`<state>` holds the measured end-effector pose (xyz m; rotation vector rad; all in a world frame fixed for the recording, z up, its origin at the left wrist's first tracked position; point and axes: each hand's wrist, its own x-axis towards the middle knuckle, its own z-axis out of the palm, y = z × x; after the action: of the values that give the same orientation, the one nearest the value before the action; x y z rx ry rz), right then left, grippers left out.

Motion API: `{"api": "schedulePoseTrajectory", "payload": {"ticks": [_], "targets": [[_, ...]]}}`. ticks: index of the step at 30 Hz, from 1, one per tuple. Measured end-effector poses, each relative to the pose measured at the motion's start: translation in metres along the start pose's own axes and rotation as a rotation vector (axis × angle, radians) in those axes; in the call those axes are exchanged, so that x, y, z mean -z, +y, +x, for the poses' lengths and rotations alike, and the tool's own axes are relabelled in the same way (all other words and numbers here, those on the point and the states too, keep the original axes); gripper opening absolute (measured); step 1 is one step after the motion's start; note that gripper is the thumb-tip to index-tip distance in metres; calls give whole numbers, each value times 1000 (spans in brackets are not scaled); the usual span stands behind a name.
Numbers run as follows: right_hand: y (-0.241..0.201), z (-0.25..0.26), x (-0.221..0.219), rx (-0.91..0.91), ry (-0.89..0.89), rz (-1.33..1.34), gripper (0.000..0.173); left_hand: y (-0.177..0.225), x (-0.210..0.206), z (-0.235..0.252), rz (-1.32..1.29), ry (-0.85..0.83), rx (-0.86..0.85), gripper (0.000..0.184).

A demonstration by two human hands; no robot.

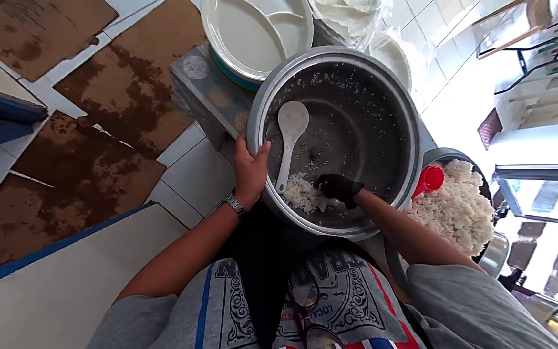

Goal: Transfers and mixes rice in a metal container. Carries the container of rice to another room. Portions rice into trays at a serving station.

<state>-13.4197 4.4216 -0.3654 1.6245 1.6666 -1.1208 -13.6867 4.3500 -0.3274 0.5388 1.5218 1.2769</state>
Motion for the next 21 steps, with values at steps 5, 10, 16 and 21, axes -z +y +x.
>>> {"api": "schedulePoseTrajectory", "payload": {"ticks": [5,10,16,21], "targets": [[9,-15,101,-310,262,151,41,-2,8,1,-6,-109,-57,86],[-27,26,188,-205,445,-228,40,4,9,1,19,-156,-18,96],[-188,42,100,468,340,-605,36,9,12,5,51,-172,19,97],[-117,20,4,994,40,-658,20,10,14,11,30,-191,8,93]]}}
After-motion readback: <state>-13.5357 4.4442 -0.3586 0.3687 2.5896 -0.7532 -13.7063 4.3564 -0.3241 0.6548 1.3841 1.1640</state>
